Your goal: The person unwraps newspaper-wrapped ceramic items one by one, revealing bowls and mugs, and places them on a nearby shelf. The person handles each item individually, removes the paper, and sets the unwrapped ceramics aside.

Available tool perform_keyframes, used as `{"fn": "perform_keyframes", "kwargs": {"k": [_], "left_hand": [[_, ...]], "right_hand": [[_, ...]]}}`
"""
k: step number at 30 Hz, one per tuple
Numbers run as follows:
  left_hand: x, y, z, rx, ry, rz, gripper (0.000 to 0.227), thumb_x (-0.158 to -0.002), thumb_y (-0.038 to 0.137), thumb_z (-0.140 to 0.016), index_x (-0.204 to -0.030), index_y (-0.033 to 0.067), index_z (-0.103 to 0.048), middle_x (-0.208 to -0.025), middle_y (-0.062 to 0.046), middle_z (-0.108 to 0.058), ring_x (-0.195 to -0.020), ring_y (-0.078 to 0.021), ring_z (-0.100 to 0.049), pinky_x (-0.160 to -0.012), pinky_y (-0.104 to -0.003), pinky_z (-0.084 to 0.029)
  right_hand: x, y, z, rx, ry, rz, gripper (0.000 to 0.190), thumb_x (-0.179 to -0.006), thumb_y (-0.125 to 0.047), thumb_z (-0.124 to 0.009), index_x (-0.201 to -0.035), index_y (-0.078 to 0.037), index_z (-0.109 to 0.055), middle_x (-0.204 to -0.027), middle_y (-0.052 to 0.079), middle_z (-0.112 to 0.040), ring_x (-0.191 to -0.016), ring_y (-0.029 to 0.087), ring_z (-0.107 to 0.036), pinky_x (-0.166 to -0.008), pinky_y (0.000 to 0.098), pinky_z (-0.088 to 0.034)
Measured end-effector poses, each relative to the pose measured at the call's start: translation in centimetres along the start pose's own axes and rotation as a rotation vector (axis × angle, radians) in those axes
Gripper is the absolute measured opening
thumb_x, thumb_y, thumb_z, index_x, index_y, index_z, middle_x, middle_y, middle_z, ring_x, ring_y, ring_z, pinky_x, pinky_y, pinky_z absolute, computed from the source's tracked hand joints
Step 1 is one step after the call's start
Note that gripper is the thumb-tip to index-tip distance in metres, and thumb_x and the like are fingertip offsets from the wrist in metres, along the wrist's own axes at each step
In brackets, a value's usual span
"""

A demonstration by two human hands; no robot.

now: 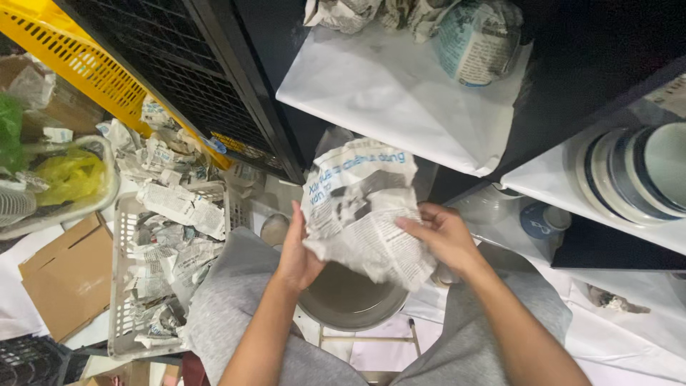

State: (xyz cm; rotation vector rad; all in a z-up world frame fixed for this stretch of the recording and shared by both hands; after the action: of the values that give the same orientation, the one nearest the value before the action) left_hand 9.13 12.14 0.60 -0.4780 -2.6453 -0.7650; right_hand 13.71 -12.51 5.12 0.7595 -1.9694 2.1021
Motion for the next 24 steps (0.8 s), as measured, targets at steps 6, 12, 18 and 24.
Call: {"fn": "perform_keyframes", "kwargs": {"k": [6, 12, 18, 24], "left_hand": [[1.1, 2.5, -0.7, -0.472, 0.047, -0.146, 0.044, -0.097, 0.025, -0.062, -0.138, 0.0086, -0.055, -0.125, -0.01, -0.068, -0.107, -0.0222, -0.068, -0.087, -0.041, -0.058], [0.0, 2.3, 2.6, -0.425, 0.207, -0.177, 0.024, -0.092, 0.003, -0.066, -0.115, -0.0025, -0.067, -0.11, -0.013, -0.076, -0.094, -0.0203, -0.074, -0.083, -0.035, -0.061], [1.7, 4.8, 1.5, -0.423, 0.164, -0.213, 0.028, -0.092, -0.004, -0.066, -0.12, -0.0026, -0.066, -0.111, -0.015, -0.076, -0.094, -0.0182, -0.072, -0.081, -0.03, -0.057], [2.3, 5.5, 1.3, -0.343, 0.17, -0.351, 0.043, -0.086, -0.01, -0.064, -0.116, 0.0184, -0.053, -0.108, -0.015, -0.074, -0.093, -0.0188, -0.073, -0.075, -0.032, -0.058]], "right_hand": [[-0.1, -0.8, 0.0, 0.031, 0.044, 0.041, 0.031, -0.088, -0.016, -0.076, -0.11, 0.005, -0.072, -0.096, 0.014, -0.079, -0.08, 0.014, -0.073, -0.069, 0.0274, -0.058], [0.2, -0.7, 0.5, 0.011, 0.102, 0.046, 0.03, -0.087, -0.015, -0.076, -0.109, 0.005, -0.072, -0.096, 0.012, -0.079, -0.078, 0.014, -0.073, -0.069, 0.0273, -0.059], [0.9, -0.5, 2.4, 0.009, 0.156, 0.012, 0.03, -0.089, -0.016, -0.077, -0.109, 0.007, -0.074, -0.091, 0.014, -0.078, -0.074, 0.015, -0.07, -0.065, 0.0284, -0.055], [0.6, 0.0, 2.5, 0.021, 0.023, 0.125, 0.051, -0.088, -0.016, -0.073, -0.132, 0.001, -0.052, -0.091, 0.016, -0.079, -0.071, 0.016, -0.073, -0.062, 0.0276, -0.057]]}}
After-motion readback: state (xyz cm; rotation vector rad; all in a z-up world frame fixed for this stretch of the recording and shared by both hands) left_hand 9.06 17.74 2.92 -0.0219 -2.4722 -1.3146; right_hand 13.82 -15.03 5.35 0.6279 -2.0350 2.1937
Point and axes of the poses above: each hand's wrist, its own x-axis away from the middle knuckle, its own z-axis out of the back of the hand, y = z × x, the point moved 5 cm from there along -x, towards the middle knuckle
